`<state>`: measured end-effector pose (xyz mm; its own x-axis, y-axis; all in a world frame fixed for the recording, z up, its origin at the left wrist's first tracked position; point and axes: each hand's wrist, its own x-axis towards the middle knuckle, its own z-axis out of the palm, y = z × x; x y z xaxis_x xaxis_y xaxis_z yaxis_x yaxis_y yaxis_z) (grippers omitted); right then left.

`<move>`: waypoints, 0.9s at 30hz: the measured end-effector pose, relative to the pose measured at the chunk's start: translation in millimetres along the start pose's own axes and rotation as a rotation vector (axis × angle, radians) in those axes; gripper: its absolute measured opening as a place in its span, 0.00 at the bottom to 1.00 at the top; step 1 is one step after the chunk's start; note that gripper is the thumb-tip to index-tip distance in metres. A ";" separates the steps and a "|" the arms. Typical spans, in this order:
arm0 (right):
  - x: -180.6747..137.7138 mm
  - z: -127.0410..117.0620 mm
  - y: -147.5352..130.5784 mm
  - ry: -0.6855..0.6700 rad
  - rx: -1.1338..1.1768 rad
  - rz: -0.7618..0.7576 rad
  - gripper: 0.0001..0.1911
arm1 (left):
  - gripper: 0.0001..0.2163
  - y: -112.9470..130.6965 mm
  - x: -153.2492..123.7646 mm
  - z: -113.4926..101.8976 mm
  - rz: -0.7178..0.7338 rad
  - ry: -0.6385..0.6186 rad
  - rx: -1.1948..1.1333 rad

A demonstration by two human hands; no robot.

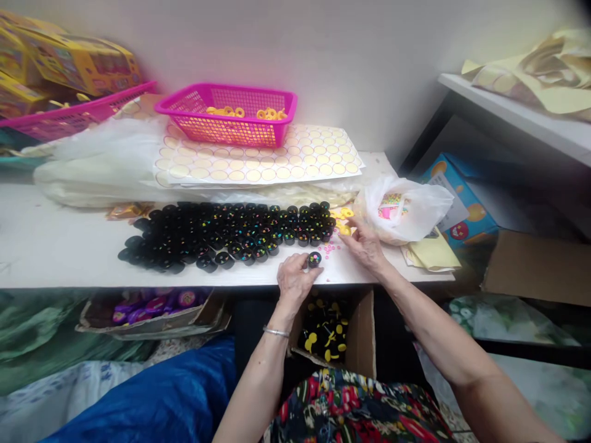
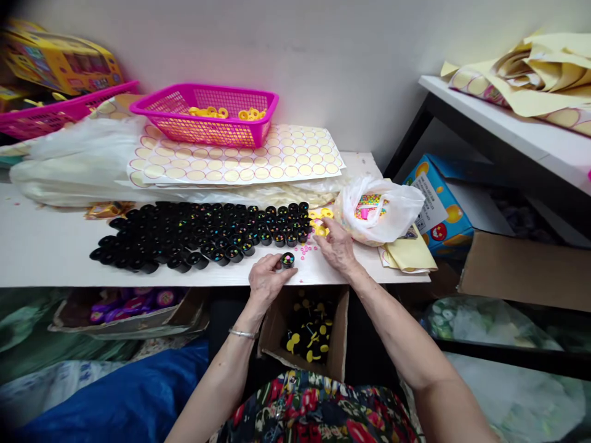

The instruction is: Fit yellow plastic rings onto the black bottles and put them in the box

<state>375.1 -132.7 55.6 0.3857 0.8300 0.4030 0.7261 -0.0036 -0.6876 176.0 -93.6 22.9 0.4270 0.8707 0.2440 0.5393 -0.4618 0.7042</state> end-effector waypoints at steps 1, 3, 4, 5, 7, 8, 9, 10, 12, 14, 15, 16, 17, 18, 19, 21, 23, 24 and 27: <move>-3.5 0.7 -8.8 -0.056 0.033 -0.054 0.15 | 0.10 -2.4 -0.1 0.2 -0.004 -0.015 -0.035; -9.5 3.1 -25.4 -0.176 0.064 -0.166 0.12 | 0.13 -8.2 -0.7 -0.1 -0.022 -0.041 -0.128; -11.9 4.5 -32.6 -0.230 0.063 -0.203 0.11 | 0.15 -11.1 -1.2 -0.7 -0.035 -0.051 -0.187; -13.8 5.8 -38.7 -0.280 0.052 -0.223 0.10 | 0.16 -13.6 -1.7 -1.6 -0.051 -0.057 -0.256; -16.3 7.6 -47.8 -0.369 0.009 -0.237 0.10 | 0.18 -16.8 -2.8 -4.3 -0.083 -0.051 -0.398; -16.9 8.2 -50.8 -0.404 -0.018 -0.244 0.10 | 0.18 -17.2 -3.2 -5.8 -0.103 -0.035 -0.459; -17.3 8.6 -53.1 -0.433 -0.047 -0.253 0.10 | 0.17 -16.7 -3.4 -7.2 -0.134 -0.004 -0.511; -17.5 9.0 -54.8 -0.456 -0.076 -0.265 0.11 | 0.15 -15.4 -3.3 -8.4 -0.183 0.043 -0.557; -17.4 9.7 -57.4 -0.481 -0.128 -0.282 0.11 | 0.13 -10.2 -2.4 -10.3 -0.339 0.157 -0.667; -17.1 11.0 -59.8 -0.500 -0.172 -0.285 0.11 | 0.13 -2.1 -0.8 -11.6 -0.524 0.269 -0.813; -16.9 11.9 -61.0 -0.506 -0.190 -0.285 0.11 | 0.12 2.6 0.0 -12.2 -0.601 0.311 -0.881; -16.7 12.9 -62.1 -0.511 -0.207 -0.287 0.11 | 0.11 7.5 0.8 -12.8 -0.657 0.341 -0.937; -16.5 14.0 -63.2 -0.516 -0.224 -0.289 0.11 | 0.10 12.3 1.3 -13.3 -0.693 0.359 -0.978; -16.4 15.1 -64.0 -0.517 -0.240 -0.292 0.11 | 0.09 16.7 1.6 -13.5 -0.715 0.364 -1.007; -16.4 16.2 -64.5 -0.518 -0.253 -0.296 0.11 | 0.08 20.5 1.7 -13.4 -0.727 0.358 -1.026; -16.9 18.3 -64.7 -0.522 -0.264 -0.294 0.11 | 0.10 26.1 1.3 -11.4 -0.726 0.335 -1.039; -18.2 20.4 -63.7 -0.514 -0.243 -0.266 0.10 | 0.13 29.3 0.5 -7.0 -0.701 0.322 -1.014; -19.2 21.7 -62.7 -0.497 -0.216 -0.237 0.11 | 0.14 30.3 0.2 -4.2 -0.680 0.314 -0.996; -23.6 26.9 -58.6 -0.415 -0.044 -0.082 0.15 | 0.15 33.1 0.1 4.2 -0.610 0.266 -0.967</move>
<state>308.1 -137.1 70.1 0.0705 0.9826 0.1716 0.7719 0.0552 -0.6333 196.9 -109.6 43.4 0.0618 0.9642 -0.2578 -0.2228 0.2651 0.9381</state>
